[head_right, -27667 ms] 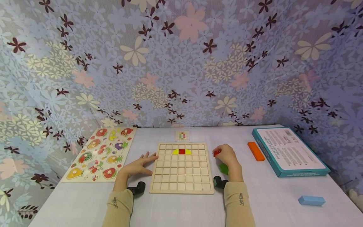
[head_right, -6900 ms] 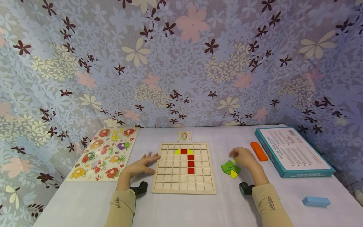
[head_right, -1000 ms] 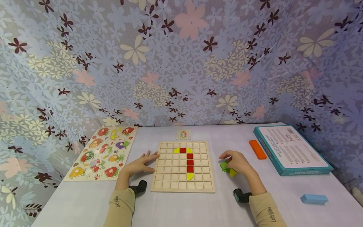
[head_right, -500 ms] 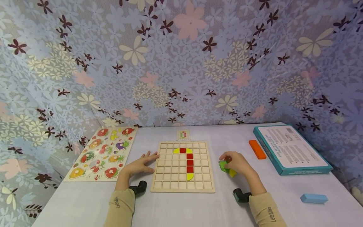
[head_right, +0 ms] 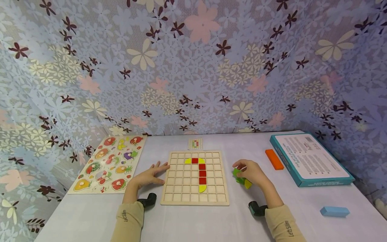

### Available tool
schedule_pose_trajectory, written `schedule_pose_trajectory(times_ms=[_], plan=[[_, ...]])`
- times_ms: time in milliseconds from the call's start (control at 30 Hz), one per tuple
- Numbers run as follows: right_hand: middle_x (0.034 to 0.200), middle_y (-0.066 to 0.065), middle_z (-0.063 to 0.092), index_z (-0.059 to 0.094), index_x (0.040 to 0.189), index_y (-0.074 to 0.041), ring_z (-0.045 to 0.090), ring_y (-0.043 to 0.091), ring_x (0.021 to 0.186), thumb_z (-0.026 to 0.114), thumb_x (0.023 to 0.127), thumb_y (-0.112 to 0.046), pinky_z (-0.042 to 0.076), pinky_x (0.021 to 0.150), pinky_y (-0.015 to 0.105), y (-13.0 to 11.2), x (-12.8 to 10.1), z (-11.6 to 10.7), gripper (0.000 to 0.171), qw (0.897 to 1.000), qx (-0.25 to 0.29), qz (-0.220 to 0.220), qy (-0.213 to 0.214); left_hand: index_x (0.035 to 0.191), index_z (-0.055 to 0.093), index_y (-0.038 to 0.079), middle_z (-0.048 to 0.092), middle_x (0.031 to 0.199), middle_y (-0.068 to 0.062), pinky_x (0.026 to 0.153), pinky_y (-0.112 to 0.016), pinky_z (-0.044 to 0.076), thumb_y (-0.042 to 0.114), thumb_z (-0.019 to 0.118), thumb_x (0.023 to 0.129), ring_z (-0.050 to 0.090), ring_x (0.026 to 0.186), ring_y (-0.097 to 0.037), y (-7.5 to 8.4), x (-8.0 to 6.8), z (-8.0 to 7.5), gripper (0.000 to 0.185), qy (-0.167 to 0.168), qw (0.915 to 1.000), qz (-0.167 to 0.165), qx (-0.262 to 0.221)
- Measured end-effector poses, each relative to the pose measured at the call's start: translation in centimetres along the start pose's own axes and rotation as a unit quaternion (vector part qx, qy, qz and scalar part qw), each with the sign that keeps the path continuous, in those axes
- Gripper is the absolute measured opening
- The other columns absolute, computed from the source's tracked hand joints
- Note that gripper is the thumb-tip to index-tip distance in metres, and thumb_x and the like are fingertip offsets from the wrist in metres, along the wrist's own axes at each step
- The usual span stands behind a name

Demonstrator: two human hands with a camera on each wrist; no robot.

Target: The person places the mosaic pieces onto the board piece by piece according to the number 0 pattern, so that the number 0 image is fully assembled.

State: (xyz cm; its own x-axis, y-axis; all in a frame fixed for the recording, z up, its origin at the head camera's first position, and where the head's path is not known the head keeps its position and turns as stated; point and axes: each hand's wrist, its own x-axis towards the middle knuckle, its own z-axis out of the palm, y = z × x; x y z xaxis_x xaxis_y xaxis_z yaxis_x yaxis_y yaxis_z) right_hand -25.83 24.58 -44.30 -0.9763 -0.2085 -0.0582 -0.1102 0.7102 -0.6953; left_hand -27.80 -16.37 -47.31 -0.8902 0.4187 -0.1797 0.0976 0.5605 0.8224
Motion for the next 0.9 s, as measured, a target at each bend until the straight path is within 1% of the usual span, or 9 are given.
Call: schedule_pose_trajectory(times_ms=[67,200,333,467,600,733,900], plan=[[0.098,0.011,0.063,0.063,0.107,-0.001,0.058,0.024,0.087,0.067,0.079,-0.002,0.053,0.076,0.038,-0.1,0.0,0.0,0.028,1.0,0.002,0.0,0.007,0.138,0.045,0.014,0.023,0.152,-0.004,0.109,-0.06,-0.006,0.015,0.074,0.074,-0.009,0.14,-0.035,0.1,0.0,0.0,0.071,-0.001,1.0,-0.001,0.001],[0.095,0.009,0.063,0.062,0.108,-0.001,0.058,0.022,0.086,0.069,0.079,-0.006,0.052,0.073,0.036,-0.2,-0.1,0.1,0.03,1.0,0.007,0.0,0.017,0.139,0.044,0.014,0.022,0.152,-0.004,0.109,-0.06,-0.006,0.014,0.074,0.074,-0.009,0.14,-0.036,0.2,-0.1,0.0,0.071,-0.004,1.0,-0.003,0.001],[0.092,0.007,0.063,0.062,0.103,-0.001,0.057,0.021,0.085,0.07,0.08,-0.009,0.051,0.071,0.033,-0.5,-0.1,0.3,0.026,1.0,0.017,0.004,0.022,0.139,0.044,0.015,0.022,0.152,-0.004,0.109,-0.06,-0.007,0.014,0.074,0.074,-0.009,0.14,-0.036,0.3,-0.2,0.0,0.071,-0.003,1.0,-0.005,0.004],[0.09,0.006,0.063,0.063,0.098,-0.002,0.057,0.02,0.084,0.069,0.08,-0.01,0.051,0.071,0.033,-0.8,0.1,0.4,0.021,0.999,0.026,0.006,0.026,0.139,0.043,0.014,0.022,0.152,-0.004,0.11,-0.058,-0.007,0.014,0.074,0.074,-0.008,0.14,-0.034,0.3,-0.1,0.0,0.072,-0.003,0.9999,0.0,0.011],[0.093,0.006,0.064,0.063,0.098,-0.003,0.058,0.02,0.085,0.069,0.081,-0.012,0.052,0.071,0.032,-1.2,0.1,0.7,0.02,0.999,0.041,0.006,0.02,0.14,0.042,0.013,0.021,0.152,-0.005,0.11,-0.057,-0.007,0.014,0.074,0.075,-0.008,0.141,-0.033,0.3,-0.1,-0.1,0.072,-0.005,0.9999,0.005,0.013],[0.094,0.006,0.064,0.064,0.103,-0.003,0.058,0.02,0.087,0.068,0.082,-0.011,0.051,0.073,0.033,-2.0,0.2,1.0,0.024,0.998,0.055,0.003,0.012,0.14,0.042,0.013,0.021,0.152,-0.005,0.11,-0.057,-0.007,0.013,0.074,0.074,-0.009,0.14,-0.033,0.4,-0.2,-0.1,0.072,-0.006,0.9999,0.006,0.008],[0.094,0.006,0.065,0.066,0.105,-0.003,0.058,0.02,0.087,0.067,0.082,-0.011,0.051,0.077,0.037,-3.1,0.3,1.4,0.025,0.999,0.052,-0.009,0.001,0.139,0.043,0.013,0.022,0.152,-0.005,0.109,-0.058,-0.007,0.013,0.074,0.074,-0.009,0.14,-0.034,0.3,-0.1,0.0,0.072,-0.001,1.0,0.002,0.003]])
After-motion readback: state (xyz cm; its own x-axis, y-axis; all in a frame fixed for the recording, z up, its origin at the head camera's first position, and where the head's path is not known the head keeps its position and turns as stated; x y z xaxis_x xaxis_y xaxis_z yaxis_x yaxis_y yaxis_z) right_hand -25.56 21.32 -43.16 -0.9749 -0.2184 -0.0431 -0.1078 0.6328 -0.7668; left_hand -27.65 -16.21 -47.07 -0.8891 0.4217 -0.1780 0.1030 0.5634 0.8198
